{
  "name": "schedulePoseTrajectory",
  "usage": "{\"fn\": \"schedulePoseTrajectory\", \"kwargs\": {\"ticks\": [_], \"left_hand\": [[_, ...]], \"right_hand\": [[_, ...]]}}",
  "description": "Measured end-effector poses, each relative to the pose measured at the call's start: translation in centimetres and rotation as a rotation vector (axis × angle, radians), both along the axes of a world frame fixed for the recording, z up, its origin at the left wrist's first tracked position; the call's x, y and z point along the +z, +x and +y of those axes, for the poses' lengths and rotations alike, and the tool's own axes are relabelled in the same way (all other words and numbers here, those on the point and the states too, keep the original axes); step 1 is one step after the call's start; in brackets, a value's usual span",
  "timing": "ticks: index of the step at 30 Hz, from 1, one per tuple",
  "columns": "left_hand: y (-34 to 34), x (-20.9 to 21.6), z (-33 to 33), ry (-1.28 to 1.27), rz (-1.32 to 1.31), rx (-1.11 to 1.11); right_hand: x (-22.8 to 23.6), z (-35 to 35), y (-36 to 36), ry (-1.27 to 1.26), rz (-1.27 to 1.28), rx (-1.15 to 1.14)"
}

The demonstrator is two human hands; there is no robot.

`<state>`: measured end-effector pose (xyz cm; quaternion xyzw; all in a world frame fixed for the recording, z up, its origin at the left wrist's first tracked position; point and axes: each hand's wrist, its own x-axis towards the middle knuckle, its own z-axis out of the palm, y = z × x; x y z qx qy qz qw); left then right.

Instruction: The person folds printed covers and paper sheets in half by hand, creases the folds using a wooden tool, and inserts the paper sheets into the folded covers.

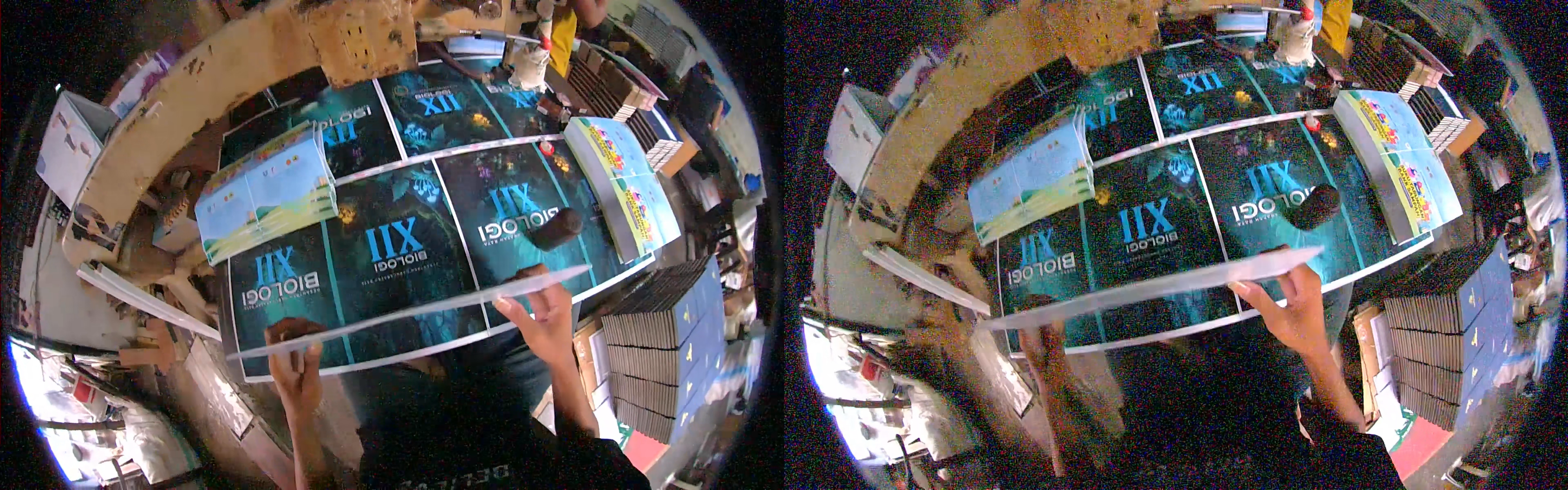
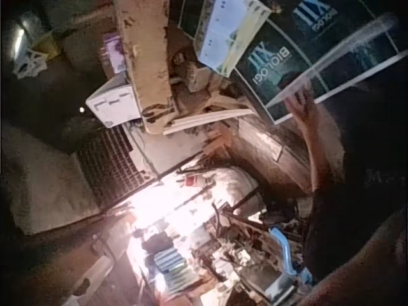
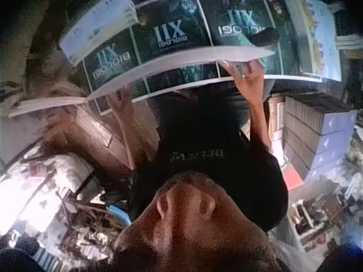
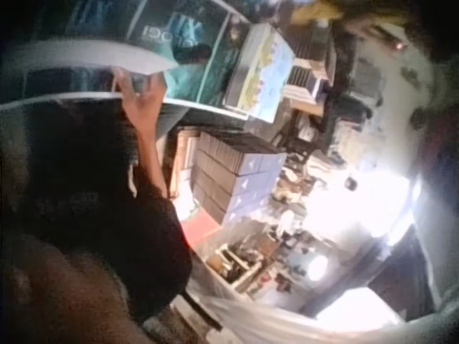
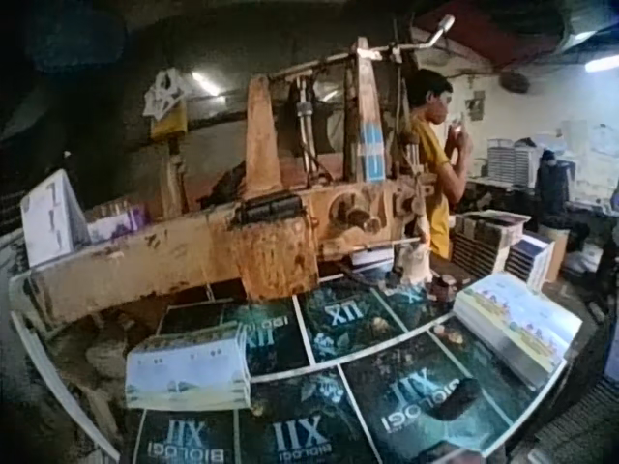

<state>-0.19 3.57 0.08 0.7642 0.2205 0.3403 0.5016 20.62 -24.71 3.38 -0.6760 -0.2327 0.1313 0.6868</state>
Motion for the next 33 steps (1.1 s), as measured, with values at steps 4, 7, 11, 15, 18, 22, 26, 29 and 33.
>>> {"fn": "schedulePoseTrajectory", "kwargs": {"ticks": [4, 7, 11, 15, 18, 22, 26, 29, 33], "left_hand": [[0.0, -0.4, -0.2, 0.018, 0.039, 0.049], [-1.5, -2.4, -0.2, 0.032, 0.13, 0.176], [-0.4, -1.0, -0.5, 0.092, 0.106, 0.219], [1.3, -0.6, -1.1, 0.131, -0.134, 0.211], [1.0, -1.6, -0.5, 0.111, -0.159, 0.225], [0.2, -3.1, 0.2, 0.098, -0.13, 0.293], [0.0, -1.2, -0.9, 0.085, -0.131, 0.303], [-0.9, -0.5, -0.4, -0.09, -0.039, 0.229], [0.0, -1.1, -1.5, -0.011, 0.218, 0.195]], "right_hand": [[-1.1, 0.2, 0.0, 0.034, -0.046, -0.061], [-1.7, 1.4, -0.9, 0.034, -0.221, -0.092], [-2.4, -1.1, 0.2, -0.016, -0.212, 0.063], [-2.1, -1.8, 0.5, -0.063, -0.21, -0.034], [-1.6, -1.3, 0.8, -0.031, -0.244, -0.121], [-0.8, -1.3, 0.9, -0.125, -0.301, -0.109], [1.2, -0.9, 0.1, -0.043, -0.155, -0.152], [1.8, -1.6, 0.3, -0.236, -0.046, -0.124], [-1.2, -1.8, 1.2, -0.357, 0.058, -0.059]]}}
